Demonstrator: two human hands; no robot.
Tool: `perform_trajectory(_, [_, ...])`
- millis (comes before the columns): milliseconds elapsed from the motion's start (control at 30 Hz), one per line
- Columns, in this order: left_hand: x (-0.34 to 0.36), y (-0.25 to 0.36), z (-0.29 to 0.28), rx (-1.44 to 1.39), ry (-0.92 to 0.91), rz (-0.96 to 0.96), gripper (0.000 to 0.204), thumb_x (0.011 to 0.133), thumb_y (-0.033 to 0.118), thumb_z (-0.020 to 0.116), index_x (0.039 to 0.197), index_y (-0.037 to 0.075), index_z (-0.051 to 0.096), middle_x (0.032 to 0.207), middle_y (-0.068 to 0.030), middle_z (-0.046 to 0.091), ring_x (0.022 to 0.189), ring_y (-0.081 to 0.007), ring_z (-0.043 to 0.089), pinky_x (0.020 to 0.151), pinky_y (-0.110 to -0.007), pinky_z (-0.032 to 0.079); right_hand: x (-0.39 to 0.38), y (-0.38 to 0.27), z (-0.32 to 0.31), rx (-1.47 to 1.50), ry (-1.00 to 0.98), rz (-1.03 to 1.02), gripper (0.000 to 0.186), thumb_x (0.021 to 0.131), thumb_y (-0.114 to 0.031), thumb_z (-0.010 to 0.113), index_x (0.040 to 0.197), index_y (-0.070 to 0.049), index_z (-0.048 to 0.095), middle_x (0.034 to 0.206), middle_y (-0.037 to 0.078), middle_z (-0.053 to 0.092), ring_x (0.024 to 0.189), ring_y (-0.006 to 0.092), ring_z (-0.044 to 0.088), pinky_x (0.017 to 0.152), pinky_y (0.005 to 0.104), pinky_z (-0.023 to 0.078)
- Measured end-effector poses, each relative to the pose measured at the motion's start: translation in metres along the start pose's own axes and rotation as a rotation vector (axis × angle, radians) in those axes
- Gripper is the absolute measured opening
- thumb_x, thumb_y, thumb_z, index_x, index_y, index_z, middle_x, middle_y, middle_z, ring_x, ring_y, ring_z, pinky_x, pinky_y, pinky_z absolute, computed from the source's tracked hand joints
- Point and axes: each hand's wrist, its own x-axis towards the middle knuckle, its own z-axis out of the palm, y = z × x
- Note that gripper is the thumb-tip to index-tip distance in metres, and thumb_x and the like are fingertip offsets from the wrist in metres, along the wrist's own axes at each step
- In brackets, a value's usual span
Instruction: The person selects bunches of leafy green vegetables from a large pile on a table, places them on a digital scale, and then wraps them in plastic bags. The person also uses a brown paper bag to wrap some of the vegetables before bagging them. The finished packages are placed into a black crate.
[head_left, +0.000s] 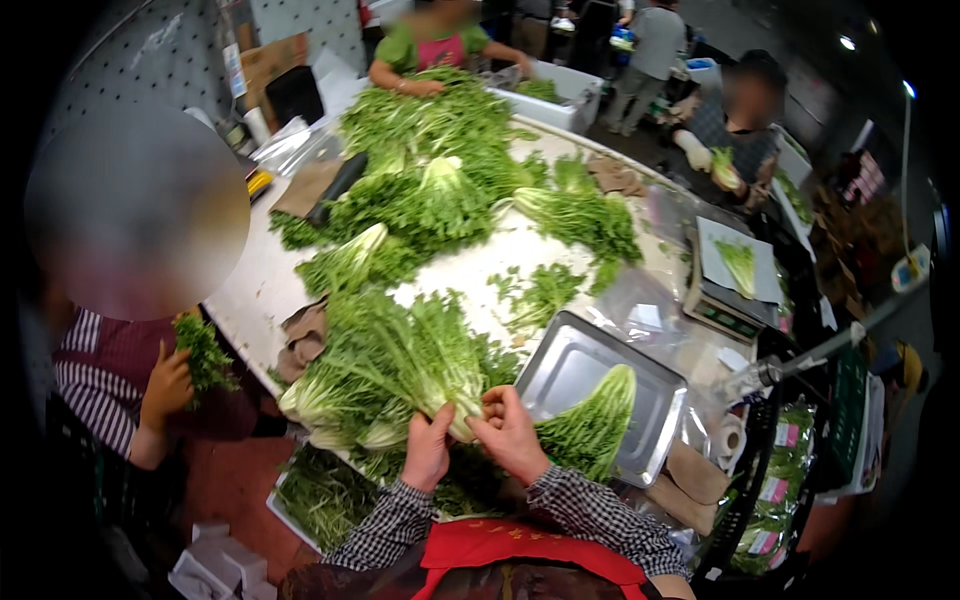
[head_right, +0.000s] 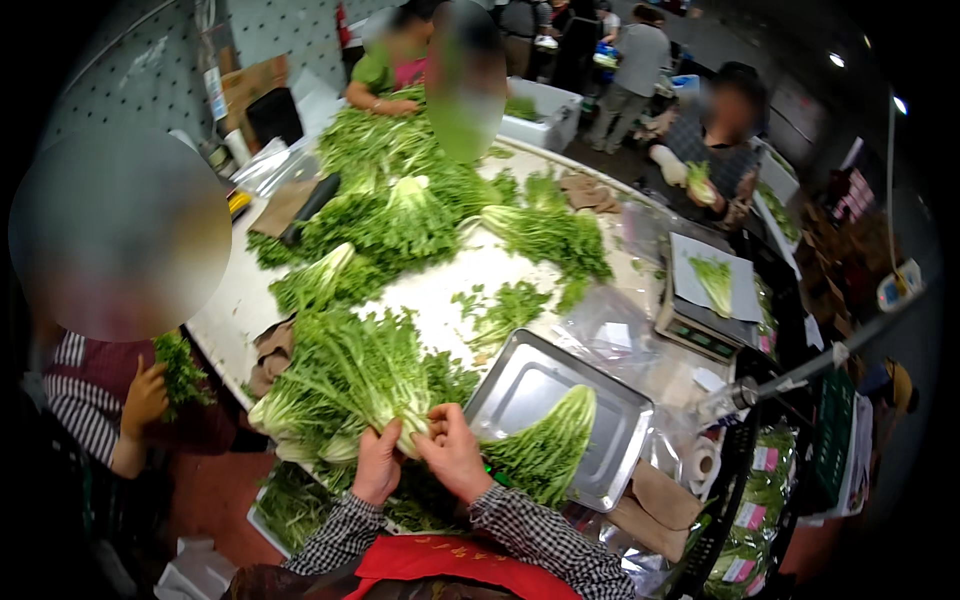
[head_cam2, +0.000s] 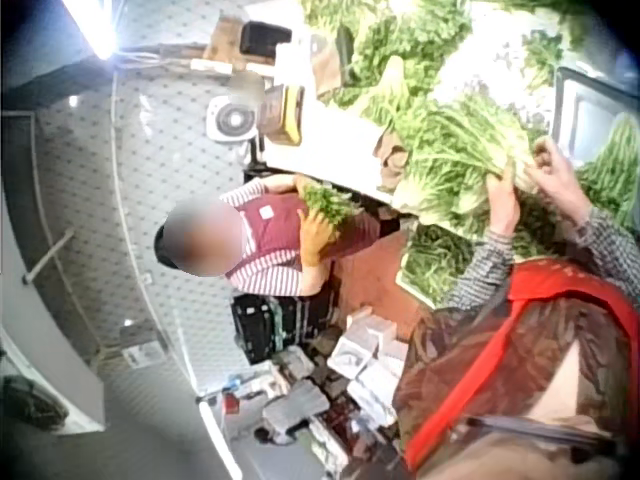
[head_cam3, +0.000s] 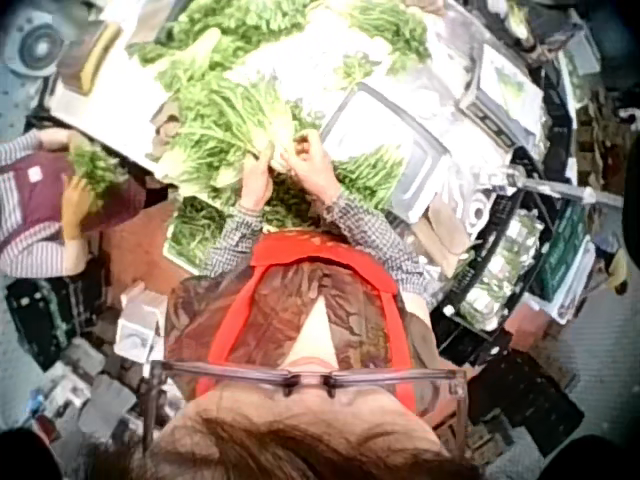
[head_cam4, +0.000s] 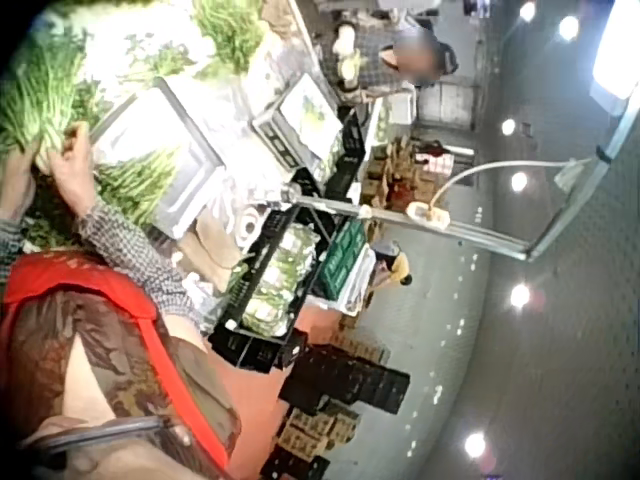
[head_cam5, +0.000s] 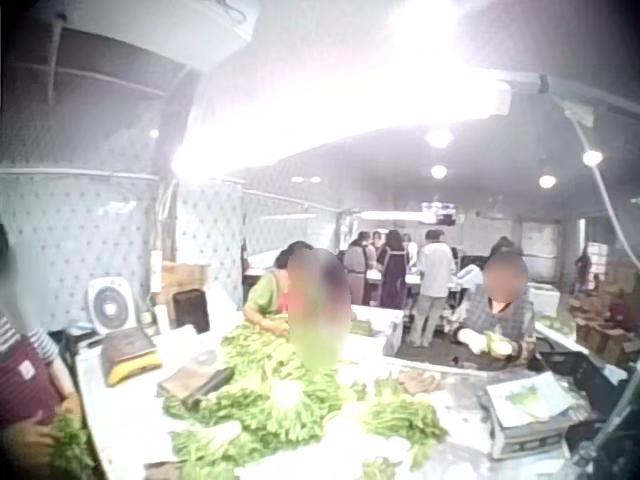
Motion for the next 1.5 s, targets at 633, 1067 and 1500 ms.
perform_trajectory(633, [-0.005,-0.002,-0.031,-0.002,-0.085,0.063,0.054,0.093,0.035,0.070,0.131,0.002,0.047,0.121,-0.0061,0.060,0.103,-0.0161,0.062,0.084,-0.031,0.053,0.002,-0.009,0.015,-0.531,-0.017,-0.415,0.020,0.080,-0.007,0.072,0.097,-0.001,0.062,0.080,0.010,0.058,0.065,0.0200,0.058,0.058,0.0325,0.046])
perform_trajectory(1067, [-0.008,0.008,-0.019,0.273,0.015,0.181,0.032,0.090,0.018,0.074,0.111,-0.002,0.061,0.105,-0.0056,0.067,0.092,-0.0132,0.062,0.081,-0.028,0.051,0.002,0.008,0.020,-0.500,0.099,-0.389,0.011,0.078,-0.003,0.067,0.082,0.000,0.057,0.075,0.009,0.054,0.060,0.0169,0.055,0.054,0.0312,0.044])
perform_trajectory(1500, [0.002,-0.001,-0.036,-0.213,-0.050,-0.299,0.041,0.100,0.035,0.059,0.124,0.003,0.054,0.113,-0.0095,0.066,0.094,-0.0196,0.068,0.076,-0.035,0.059,0.002,0.008,0.013,0.458,-0.118,0.230,0.008,0.091,-0.002,0.059,0.094,-0.004,0.052,0.080,0.007,0.060,0.058,0.0125,0.056,0.052,0.0280,0.051])
